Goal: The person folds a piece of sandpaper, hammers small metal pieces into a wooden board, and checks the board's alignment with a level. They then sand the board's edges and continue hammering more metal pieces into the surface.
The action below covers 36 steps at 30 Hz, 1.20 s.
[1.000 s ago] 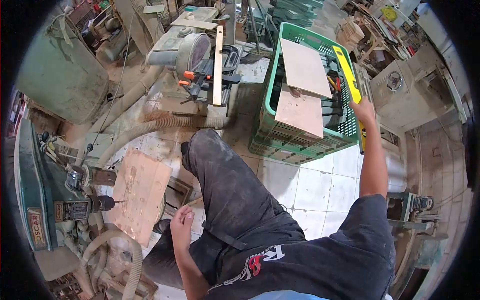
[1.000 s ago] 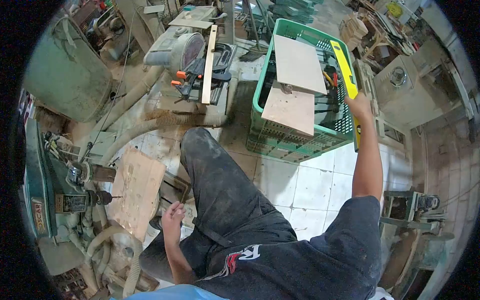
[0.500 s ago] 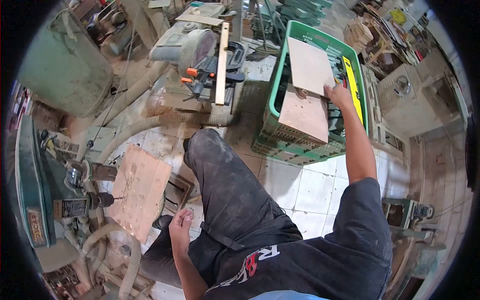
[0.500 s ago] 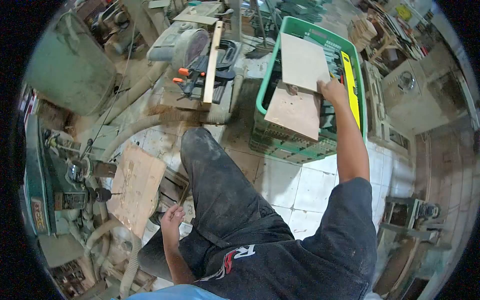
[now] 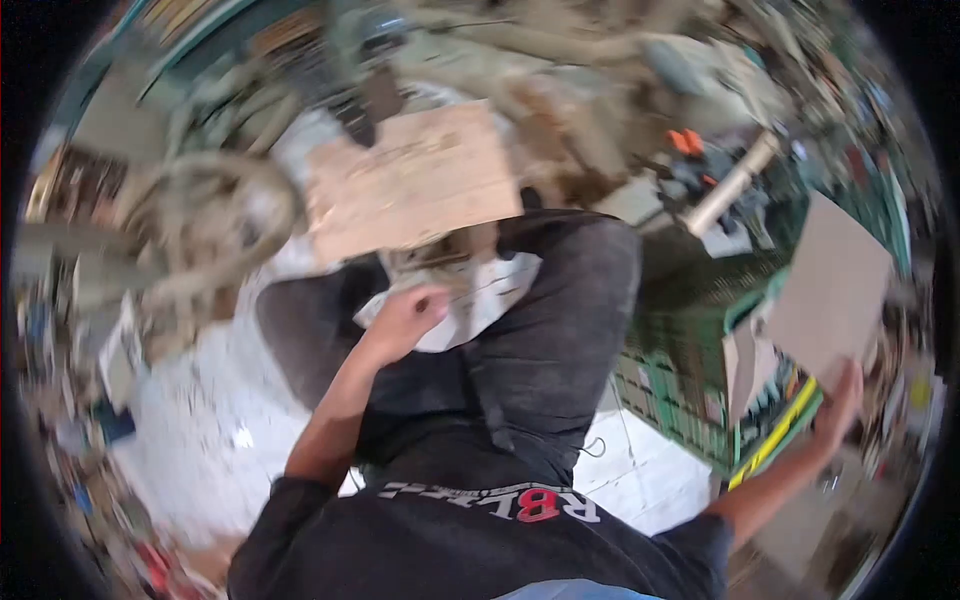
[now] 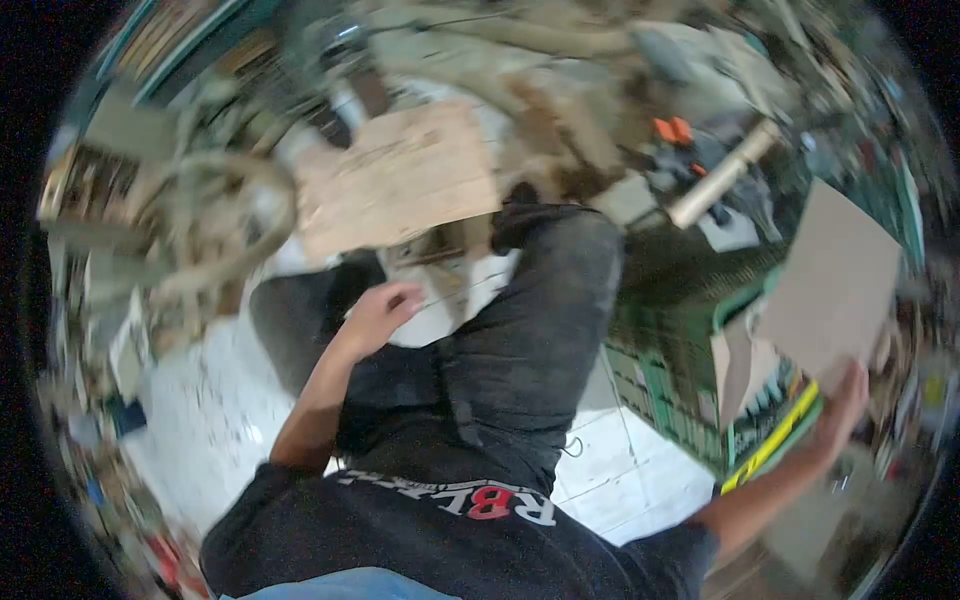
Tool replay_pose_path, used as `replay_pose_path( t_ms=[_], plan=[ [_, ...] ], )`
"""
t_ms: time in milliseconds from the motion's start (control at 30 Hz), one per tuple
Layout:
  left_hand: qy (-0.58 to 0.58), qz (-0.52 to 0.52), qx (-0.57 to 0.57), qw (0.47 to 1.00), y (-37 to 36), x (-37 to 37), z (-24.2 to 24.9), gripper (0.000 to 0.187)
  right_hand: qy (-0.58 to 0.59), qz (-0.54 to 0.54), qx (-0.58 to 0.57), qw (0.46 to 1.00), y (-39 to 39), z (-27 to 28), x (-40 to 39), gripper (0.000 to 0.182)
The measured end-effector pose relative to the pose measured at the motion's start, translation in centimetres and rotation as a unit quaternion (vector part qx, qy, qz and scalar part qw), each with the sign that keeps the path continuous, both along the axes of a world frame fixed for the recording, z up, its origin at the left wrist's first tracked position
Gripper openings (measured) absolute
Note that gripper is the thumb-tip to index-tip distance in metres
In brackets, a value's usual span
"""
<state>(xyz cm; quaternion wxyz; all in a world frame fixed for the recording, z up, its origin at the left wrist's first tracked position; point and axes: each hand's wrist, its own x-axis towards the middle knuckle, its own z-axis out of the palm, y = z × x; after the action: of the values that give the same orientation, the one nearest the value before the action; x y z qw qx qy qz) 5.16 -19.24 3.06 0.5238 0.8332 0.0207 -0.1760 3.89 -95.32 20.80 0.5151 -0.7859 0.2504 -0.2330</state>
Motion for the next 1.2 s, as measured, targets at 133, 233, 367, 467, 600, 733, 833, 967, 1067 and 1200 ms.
replay_pose_path(
  t_ms=[133, 233, 367, 467, 600, 733, 833, 967, 1067, 1200],
  plan=[
    [0.031, 0.076, -0.197, 0.977, 0.5, 1.4, 1.2, 0.048, 0.048, 0.132, -0.085, 0.986, 7.9, 2.9, 5.3, 0.048],
    [-0.001, 0.112, -0.329, 0.938, 0.5, 1.0, 2.5, 0.056, 0.040, 0.347, -0.120, 0.929, 19.7, 1.8, 9.7, 0.033],
    [-0.102, 0.075, -0.276, 0.953, 2.4, -0.3, 4.8, 0.047, 0.000, 0.614, -0.282, 0.737, 41.9, 5.2, 10.3, 0.026],
    [-0.275, 0.000, -0.047, 0.960, 6.5, -1.8, 6.4, 0.041, -0.216, 0.597, -0.363, 0.682, 47.8, 5.6, 9.3, 0.022],
    [-0.453, 0.106, 0.138, 0.874, 8.3, -4.2, 7.4, 0.043, -0.305, 0.593, -0.401, 0.628, 50.3, 3.4, 9.9, 0.027],
    [-0.530, 0.164, 0.249, 0.794, 9.5, -4.6, 7.4, 0.038, -0.280, 0.588, -0.413, 0.637, 49.9, 0.1, 11.4, 0.030],
    [-0.542, 0.143, 0.266, 0.784, 10.1, -4.4, 7.3, 0.036, -0.266, 0.572, -0.376, 0.679, 49.5, -2.2, 12.0, 0.049],
    [-0.548, 0.129, 0.262, 0.784, 10.5, -4.2, 6.4, 0.036, -0.156, 0.622, -0.239, 0.729, 49.2, -3.7, 12.1, 0.062],
    [-0.538, 0.113, 0.274, 0.789, 11.1, -4.4, 5.4, 0.038, -0.035, 0.592, -0.043, 0.804, 49.6, -5.4, 11.4, 0.053],
    [-0.467, 0.130, 0.276, 0.830, 11.1, -4.1, 5.2, 0.042, 0.170, 0.507, 0.180, 0.825, 48.3, -9.3, 12.2, 0.049]
  ],
)
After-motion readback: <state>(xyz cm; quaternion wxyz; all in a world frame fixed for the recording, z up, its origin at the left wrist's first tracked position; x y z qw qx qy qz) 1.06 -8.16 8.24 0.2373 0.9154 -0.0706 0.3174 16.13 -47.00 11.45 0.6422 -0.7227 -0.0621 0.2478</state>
